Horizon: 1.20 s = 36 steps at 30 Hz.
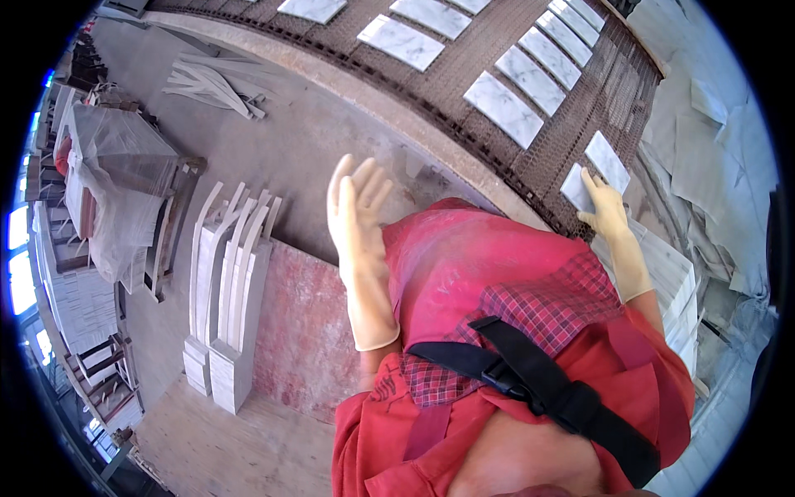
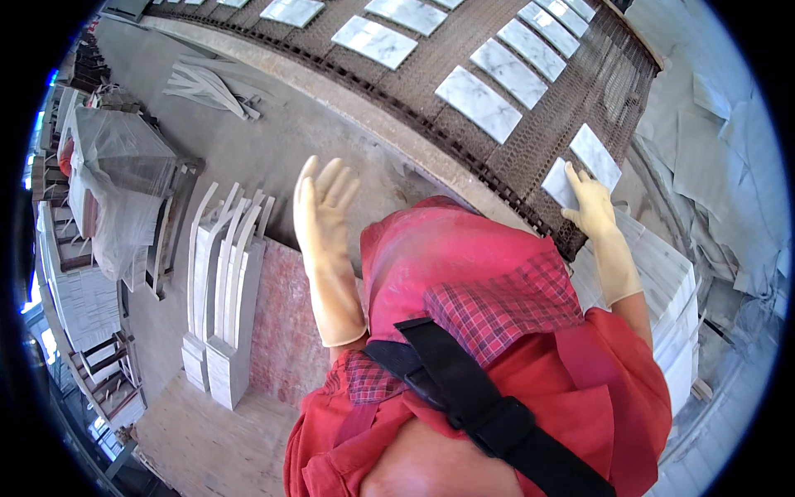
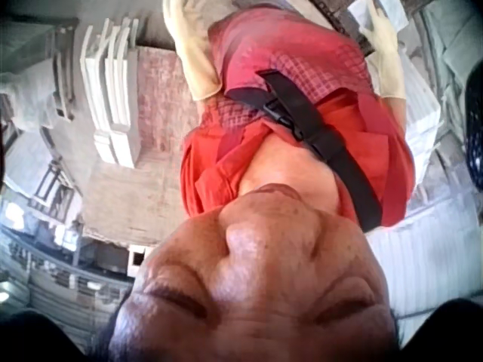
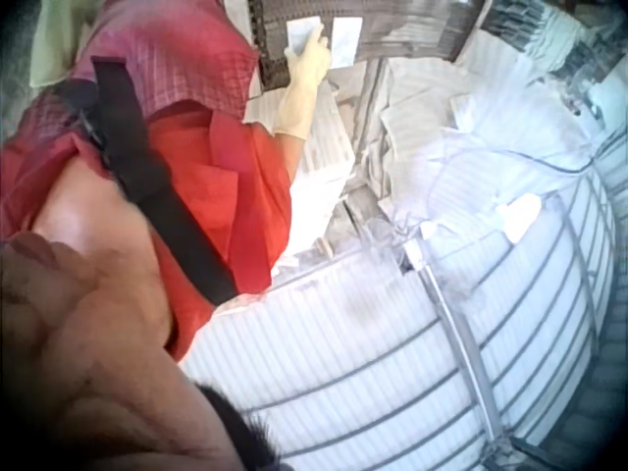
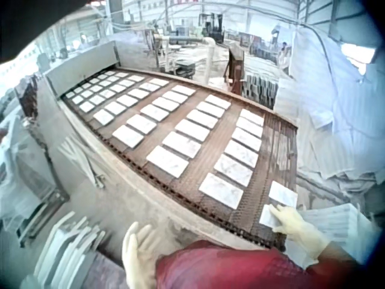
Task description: The person picks up rectangular white tiles from a stack on the floor and places them one by one onto a large metal mesh conveyor belt. The tiles are arranged in neat rows on the belt, which appears to be part of a drying or processing line.
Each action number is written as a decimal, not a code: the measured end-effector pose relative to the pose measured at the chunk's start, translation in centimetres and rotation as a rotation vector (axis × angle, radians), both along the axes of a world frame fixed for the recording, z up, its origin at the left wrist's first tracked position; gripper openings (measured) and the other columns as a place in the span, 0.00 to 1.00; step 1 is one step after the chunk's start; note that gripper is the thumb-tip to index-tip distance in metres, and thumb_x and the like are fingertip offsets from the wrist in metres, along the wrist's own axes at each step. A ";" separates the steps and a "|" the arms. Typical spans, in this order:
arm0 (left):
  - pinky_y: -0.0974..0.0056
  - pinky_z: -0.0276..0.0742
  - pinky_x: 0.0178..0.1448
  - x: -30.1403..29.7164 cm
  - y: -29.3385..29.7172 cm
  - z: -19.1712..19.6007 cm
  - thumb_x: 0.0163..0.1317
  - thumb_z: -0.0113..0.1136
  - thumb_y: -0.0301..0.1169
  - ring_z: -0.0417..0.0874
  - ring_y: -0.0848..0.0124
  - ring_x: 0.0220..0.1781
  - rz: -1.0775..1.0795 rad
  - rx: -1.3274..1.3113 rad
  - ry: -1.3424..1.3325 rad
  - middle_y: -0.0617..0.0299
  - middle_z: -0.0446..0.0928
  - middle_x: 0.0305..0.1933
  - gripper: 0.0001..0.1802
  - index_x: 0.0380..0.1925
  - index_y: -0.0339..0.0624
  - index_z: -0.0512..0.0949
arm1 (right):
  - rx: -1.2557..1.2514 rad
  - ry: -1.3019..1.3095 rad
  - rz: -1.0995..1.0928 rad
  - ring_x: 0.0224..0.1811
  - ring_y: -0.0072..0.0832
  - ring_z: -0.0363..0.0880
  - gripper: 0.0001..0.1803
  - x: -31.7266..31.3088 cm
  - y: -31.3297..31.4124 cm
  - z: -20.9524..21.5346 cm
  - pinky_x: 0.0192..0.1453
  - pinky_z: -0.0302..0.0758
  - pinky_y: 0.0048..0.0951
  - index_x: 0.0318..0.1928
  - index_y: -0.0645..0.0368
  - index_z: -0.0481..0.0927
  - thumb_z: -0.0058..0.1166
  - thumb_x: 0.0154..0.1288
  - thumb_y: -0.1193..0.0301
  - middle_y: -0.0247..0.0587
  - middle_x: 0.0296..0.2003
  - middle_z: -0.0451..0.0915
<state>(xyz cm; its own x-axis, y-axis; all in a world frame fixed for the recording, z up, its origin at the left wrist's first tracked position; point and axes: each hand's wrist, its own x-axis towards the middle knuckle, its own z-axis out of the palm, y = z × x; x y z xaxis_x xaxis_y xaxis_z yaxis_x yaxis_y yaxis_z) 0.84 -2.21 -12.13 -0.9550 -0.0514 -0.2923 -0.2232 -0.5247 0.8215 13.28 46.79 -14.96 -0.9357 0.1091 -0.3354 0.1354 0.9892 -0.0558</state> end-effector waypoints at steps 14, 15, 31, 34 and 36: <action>0.39 0.73 0.83 7.4 -7.0 0.7 0.86 0.50 0.45 0.68 0.34 0.82 0.206 -0.149 -0.285 0.26 0.65 0.80 0.33 0.81 0.37 0.65 | -0.130 0.040 -0.098 0.73 0.48 0.77 0.68 0.5 0.6 -2.8 0.83 0.72 0.37 0.86 0.46 0.60 0.86 0.45 0.81 0.53 0.76 0.74; 0.40 0.73 0.84 7.5 -7.2 1.0 0.86 0.50 0.46 0.68 0.35 0.82 0.193 -0.164 -0.310 0.27 0.65 0.80 0.33 0.81 0.37 0.66 | -0.122 0.052 -0.096 0.71 0.49 0.78 0.66 0.7 0.5 -2.7 0.81 0.74 0.38 0.86 0.45 0.60 0.85 0.47 0.80 0.52 0.74 0.75; 0.40 0.77 0.80 1.8 -7.0 3.1 0.87 0.51 0.47 0.76 0.38 0.77 -0.094 -0.277 -0.264 0.27 0.72 0.75 0.37 0.81 0.29 0.61 | -0.114 0.071 -0.264 0.77 0.44 0.74 0.61 -0.4 -2.7 -1.2 0.84 0.72 0.39 0.85 0.37 0.63 0.78 0.55 0.86 0.45 0.79 0.71; 0.42 0.77 0.80 1.5 -6.0 3.2 0.87 0.53 0.46 0.77 0.40 0.77 -0.173 -0.319 -0.259 0.29 0.74 0.74 0.36 0.81 0.30 0.63 | -0.137 0.035 -0.195 0.76 0.47 0.76 0.59 -0.5 -1.2 -0.6 0.83 0.73 0.40 0.85 0.38 0.63 0.77 0.56 0.84 0.46 0.78 0.74; 0.42 0.77 0.80 1.5 -5.6 3.4 0.86 0.53 0.46 0.77 0.41 0.77 -0.179 -0.300 -0.265 0.29 0.74 0.74 0.36 0.81 0.30 0.64 | -0.204 -0.029 -0.244 0.74 0.45 0.77 0.54 -0.8 0.5 -0.5 0.83 0.73 0.39 0.84 0.40 0.66 0.75 0.60 0.83 0.46 0.77 0.75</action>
